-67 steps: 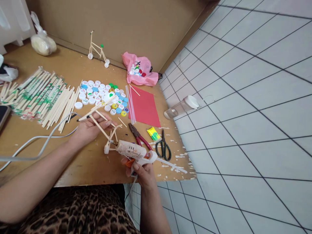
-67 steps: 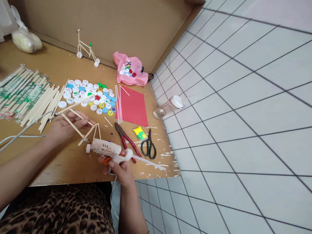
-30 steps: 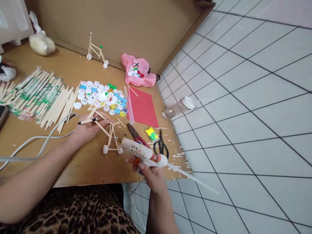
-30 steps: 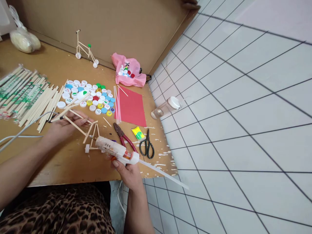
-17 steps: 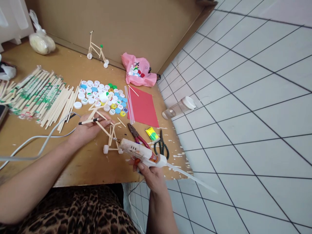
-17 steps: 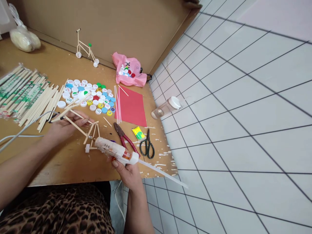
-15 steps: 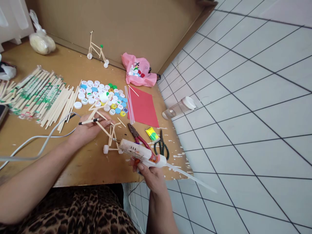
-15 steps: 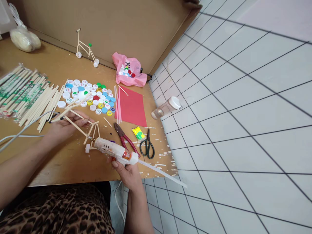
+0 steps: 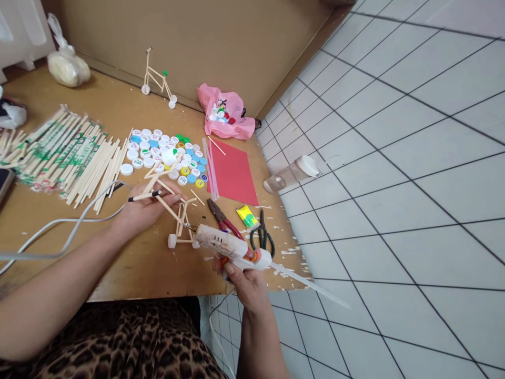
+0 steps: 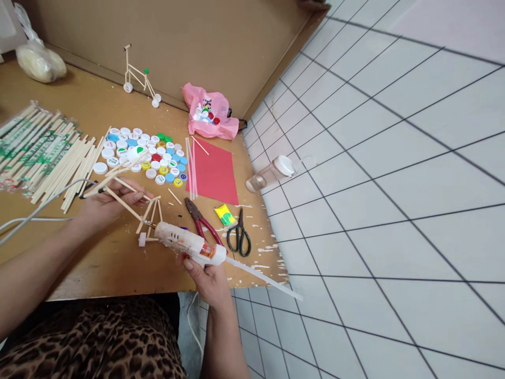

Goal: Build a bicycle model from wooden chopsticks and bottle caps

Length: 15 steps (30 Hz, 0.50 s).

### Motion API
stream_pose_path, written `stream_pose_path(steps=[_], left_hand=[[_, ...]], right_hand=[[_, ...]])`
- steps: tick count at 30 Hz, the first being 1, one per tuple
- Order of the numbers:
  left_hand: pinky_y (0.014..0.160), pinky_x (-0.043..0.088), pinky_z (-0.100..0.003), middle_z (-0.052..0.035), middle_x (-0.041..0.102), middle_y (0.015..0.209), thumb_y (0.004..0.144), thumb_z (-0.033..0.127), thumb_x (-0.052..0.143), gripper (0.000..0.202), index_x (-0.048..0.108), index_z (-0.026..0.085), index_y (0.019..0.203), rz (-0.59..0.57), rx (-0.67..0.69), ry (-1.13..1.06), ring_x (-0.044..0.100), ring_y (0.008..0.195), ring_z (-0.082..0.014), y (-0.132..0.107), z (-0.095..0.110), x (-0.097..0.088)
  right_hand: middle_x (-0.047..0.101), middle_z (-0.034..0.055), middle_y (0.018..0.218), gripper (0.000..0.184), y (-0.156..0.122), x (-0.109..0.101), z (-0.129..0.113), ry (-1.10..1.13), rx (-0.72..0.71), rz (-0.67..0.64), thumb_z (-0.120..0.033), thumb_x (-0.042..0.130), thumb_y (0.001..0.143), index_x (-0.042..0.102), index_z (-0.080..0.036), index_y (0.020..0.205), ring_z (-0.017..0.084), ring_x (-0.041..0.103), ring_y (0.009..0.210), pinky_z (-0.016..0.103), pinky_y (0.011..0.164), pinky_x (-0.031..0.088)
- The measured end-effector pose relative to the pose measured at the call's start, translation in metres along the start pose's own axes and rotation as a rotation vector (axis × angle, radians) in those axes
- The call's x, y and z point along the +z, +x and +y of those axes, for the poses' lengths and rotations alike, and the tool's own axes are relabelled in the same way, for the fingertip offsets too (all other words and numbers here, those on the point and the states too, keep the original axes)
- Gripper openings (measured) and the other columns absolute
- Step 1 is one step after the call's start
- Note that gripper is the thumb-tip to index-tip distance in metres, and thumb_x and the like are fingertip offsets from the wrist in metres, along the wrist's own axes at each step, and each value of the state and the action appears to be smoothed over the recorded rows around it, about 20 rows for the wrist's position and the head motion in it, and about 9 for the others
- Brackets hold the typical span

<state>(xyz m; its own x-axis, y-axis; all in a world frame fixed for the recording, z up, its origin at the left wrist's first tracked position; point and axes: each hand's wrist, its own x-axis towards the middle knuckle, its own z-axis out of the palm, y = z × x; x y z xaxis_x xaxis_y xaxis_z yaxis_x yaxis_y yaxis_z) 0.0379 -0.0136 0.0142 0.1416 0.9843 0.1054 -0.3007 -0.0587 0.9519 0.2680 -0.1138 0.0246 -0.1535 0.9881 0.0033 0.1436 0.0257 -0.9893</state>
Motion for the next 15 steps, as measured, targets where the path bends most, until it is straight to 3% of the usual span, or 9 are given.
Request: stream_pose_path(steps=[8,15], left_hand=[[0.069,0.062,-0.035,-0.0046,0.076,0.080,0.068,0.039,0.078,0.024,0.065,0.020,0.076,0.062,-0.024,0.079,0.073,0.078,-0.0226,-0.0004,0.0061,0.0027],[0.070,0.062,-0.036,-0.0051,0.076,0.082,0.068,0.036,0.078,0.022,0.065,0.021,0.077,0.087,-0.028,0.059,0.074,0.080,-0.0233,-0.0006,0.0012,0.0014]], right_hand=[[0.058,-0.0002,0.064,0.043,-0.0011,-0.0009,0.0001,0.003,0.034,0.009,-0.062,0.067,0.077,0.061,-0.021,0.089,0.014,0.052,0.058,0.028,0.056,0.044],[0.056,-0.0003,0.062,0.043,0.0004,0.0009,-0.0018,0.001,0.036,0.020,-0.062,0.067,0.077,0.060,-0.020,0.082,0.013,0.050,0.057,0.026,0.054,0.043]])
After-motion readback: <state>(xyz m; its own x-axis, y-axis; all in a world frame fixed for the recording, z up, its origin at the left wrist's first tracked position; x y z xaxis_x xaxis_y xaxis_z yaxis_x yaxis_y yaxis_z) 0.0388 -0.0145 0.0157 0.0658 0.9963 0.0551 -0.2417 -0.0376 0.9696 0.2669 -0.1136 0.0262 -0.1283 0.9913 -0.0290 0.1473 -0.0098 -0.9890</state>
